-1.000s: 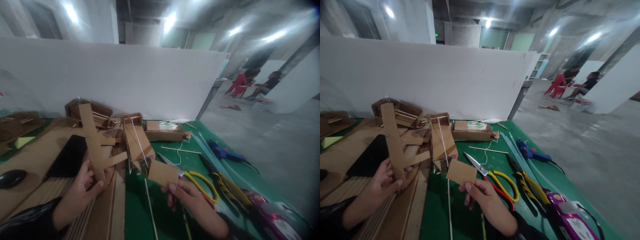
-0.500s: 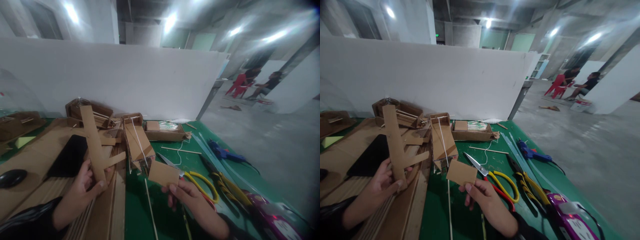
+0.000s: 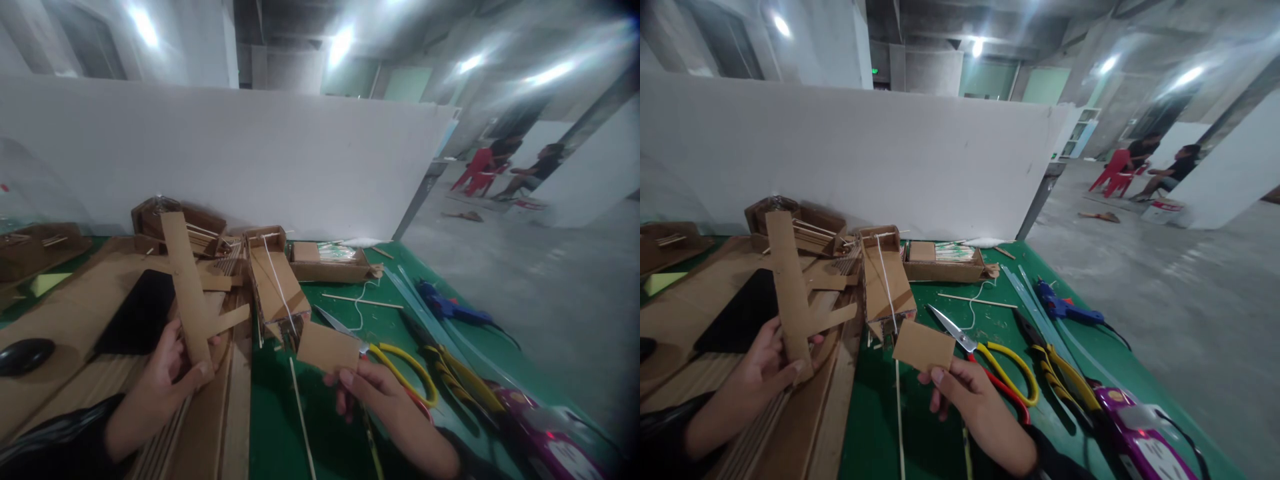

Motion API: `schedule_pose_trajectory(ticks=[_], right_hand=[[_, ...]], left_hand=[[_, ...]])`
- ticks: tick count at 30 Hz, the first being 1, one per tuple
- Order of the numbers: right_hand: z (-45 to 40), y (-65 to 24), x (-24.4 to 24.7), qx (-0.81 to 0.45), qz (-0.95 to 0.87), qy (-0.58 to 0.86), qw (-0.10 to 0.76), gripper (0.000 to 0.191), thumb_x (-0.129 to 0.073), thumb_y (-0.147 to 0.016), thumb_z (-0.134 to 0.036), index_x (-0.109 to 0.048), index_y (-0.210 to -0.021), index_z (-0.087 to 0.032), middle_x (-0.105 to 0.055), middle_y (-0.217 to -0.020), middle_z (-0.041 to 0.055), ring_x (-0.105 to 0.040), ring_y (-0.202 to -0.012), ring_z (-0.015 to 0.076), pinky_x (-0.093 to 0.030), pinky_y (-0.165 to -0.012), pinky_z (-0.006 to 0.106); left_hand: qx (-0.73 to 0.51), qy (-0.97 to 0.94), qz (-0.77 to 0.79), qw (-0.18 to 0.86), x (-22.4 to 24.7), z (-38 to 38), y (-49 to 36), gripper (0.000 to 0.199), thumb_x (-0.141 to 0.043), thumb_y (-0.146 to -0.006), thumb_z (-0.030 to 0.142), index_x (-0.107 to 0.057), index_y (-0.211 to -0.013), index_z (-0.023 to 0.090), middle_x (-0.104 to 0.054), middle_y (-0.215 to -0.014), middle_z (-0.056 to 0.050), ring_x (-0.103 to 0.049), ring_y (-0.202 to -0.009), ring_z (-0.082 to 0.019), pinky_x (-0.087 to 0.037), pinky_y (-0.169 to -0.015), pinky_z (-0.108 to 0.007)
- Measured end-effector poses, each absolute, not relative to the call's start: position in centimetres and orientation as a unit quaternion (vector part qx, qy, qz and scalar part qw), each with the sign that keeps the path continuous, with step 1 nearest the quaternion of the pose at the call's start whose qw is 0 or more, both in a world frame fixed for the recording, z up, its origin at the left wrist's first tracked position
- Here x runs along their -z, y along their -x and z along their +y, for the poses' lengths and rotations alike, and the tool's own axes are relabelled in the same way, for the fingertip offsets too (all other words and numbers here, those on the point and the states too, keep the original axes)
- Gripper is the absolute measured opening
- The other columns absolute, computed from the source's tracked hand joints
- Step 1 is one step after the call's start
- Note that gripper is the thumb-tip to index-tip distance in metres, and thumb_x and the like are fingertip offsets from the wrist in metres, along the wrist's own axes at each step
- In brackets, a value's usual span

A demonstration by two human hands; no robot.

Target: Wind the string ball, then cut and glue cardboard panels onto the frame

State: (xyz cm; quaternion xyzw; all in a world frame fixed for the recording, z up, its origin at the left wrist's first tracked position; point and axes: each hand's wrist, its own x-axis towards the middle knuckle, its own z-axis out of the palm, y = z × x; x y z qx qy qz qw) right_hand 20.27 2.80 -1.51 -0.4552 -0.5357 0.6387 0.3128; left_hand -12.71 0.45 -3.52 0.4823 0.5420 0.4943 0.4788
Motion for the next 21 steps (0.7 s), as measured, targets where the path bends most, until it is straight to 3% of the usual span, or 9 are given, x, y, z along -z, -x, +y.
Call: schedule_pose_trajectory(ticks=[13,18,21], right_hand=[[2.83,-20.37,1.72,-0.630,-0.548,0.447,0.321,0.051,-0.063,-0.082,-0.061,-0.071,-0.088,-0.011,-0.063,-0.063,0.0029,-0.058,-0.059,0.0136,-0.047,-0.057,0.026],[2.88,-20.46,1.76,-0.609,-0.570,0.442,0.329,0.048,-0.062,-0.084,-0.059,-0.073,-0.087,-0.013,-0.061,-0.061,0.0014,-0.058,-0.058,0.0134,-0.047,-0.056,0.025],[2.86,-20.55,1.36,-0.591,-0.584,0.442,0.338,0.042,-0.061,-0.087,-0.054,-0.075,-0.090,-0.014,-0.064,-0.064,0.0023,-0.058,-0.058,0.0127,-0.049,-0.058,0.026]], left_hand=[[-0.494,-0.470,0.549,0.483,3.47,0.45,12.76,0.073,-0.066,-0.085,0.042,-0.025,-0.143,0.026,-0.066,-0.122,-0.012,-0.062,-0.117,-0.027,-0.053,-0.096,-0.039],[-0.492,-0.474,0.571,0.456,3.55,0.52,12.95,0.070,-0.067,-0.083,0.047,-0.032,-0.139,0.024,-0.069,-0.114,-0.011,-0.065,-0.110,-0.028,-0.056,-0.090,-0.038],[-0.492,-0.470,0.609,0.407,3.44,0.68,13.05,0.067,-0.065,-0.082,0.052,-0.038,-0.136,0.024,-0.069,-0.113,-0.010,-0.064,-0.112,-0.029,-0.053,-0.096,-0.042]])
